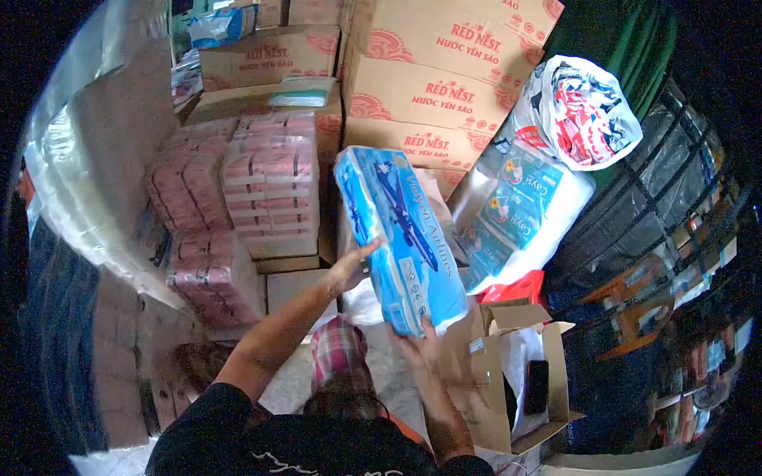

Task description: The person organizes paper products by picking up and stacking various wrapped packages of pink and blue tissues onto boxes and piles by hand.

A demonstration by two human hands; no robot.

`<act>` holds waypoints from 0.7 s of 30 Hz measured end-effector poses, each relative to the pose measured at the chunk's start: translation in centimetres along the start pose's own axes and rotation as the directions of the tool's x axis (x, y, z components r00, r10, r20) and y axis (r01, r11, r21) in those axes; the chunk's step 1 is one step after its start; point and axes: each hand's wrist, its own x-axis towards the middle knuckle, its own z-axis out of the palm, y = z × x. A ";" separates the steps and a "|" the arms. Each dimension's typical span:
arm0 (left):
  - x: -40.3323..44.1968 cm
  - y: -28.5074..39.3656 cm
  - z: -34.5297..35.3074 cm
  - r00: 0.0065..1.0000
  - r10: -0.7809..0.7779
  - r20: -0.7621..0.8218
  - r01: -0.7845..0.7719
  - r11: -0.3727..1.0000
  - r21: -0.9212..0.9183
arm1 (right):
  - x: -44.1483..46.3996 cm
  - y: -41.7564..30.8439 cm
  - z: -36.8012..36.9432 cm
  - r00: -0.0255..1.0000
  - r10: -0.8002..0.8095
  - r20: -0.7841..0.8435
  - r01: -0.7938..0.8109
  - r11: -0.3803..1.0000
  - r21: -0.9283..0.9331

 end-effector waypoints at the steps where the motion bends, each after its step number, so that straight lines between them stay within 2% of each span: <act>1: 0.2 0.5 0.4 1.000 0.017 0.023 -0.019 0.996 0.088 | 1.0 -0.2 0.4 1.000 -0.001 -0.007 0.001 1.000 0.000; 3: -0.8 1.3 0.9 0.998 0.058 -0.029 -0.055 0.991 0.122 | 4.1 -0.5 1.2 1.000 -0.020 0.005 0.020 0.999 0.034; 5: -0.9 0.6 -0.9 0.997 -0.059 0.051 0.043 0.963 0.267 | 7.6 -0.4 1.0 0.998 -0.049 -0.038 0.050 0.998 0.023; 6: -1.0 -1.2 -2.3 0.994 -0.085 0.063 0.069 0.972 0.223 | 9.5 -0.2 0.8 0.994 -0.066 -0.087 0.061 0.997 -0.055; 8: -2.9 -3.7 -3.9 0.981 -0.184 -0.056 0.192 0.944 0.269 | 11.9 0.9 0.9 0.987 -0.113 -0.114 0.100 0.988 -0.116; 9: -4.5 -4.8 -4.7 0.978 -0.196 -0.077 0.208 0.954 0.214 | 13.2 1.3 1.2 0.978 -0.164 -0.125 0.140 0.973 -0.184; 11: -7.2 -7.1 -6.9 0.985 -0.164 -0.049 0.170 0.965 0.199 | 14.6 2.2 2.8 0.966 -0.173 -0.190 0.138 0.973 -0.187; 12: -7.5 -8.5 -8.3 0.996 -0.070 -0.052 0.084 0.936 0.342 | 15.0 2.5 3.6 0.950 -0.187 -0.251 0.142 0.972 -0.190; 13: -8.5 -8.9 -9.0 0.996 -0.074 -0.055 0.088 0.937 0.338 | 15.8 2.4 3.6 0.947 -0.183 -0.263 0.129 0.970 -0.208; 15: -10.4 -9.1 -9.8 0.998 -0.021 -0.060 0.019 0.999 -0.031 | 17.2 1.6 2.3 0.955 -0.140 -0.260 0.079 0.970 -0.231; 16: -11.5 -8.8 -10.1 0.998 -0.022 -0.061 0.020 0.999 -0.042 | 17.4 1.2 1.9 0.962 -0.097 -0.254 0.030 0.966 -0.255; 17: -12.8 -8.0 -10.3 0.993 -0.049 -0.110 0.047 0.999 -0.022 | 16.2 0.9 3.4 0.934 -0.079 -0.348 -0.043 0.943 -0.330; 19: -15.6 -6.7 -10.5 0.984 -0.074 -0.162 0.073 0.997 -0.011 | 15.6 1.2 4.0 0.924 -0.039 -0.379 -0.095 0.940 -0.329; 21: -18.0 -6.0 -10.9 0.957 -0.147 -0.250 0.176 0.979 0.099 | 16.3 1.5 3.6 0.916 0.001 -0.401 -0.143 0.935 -0.326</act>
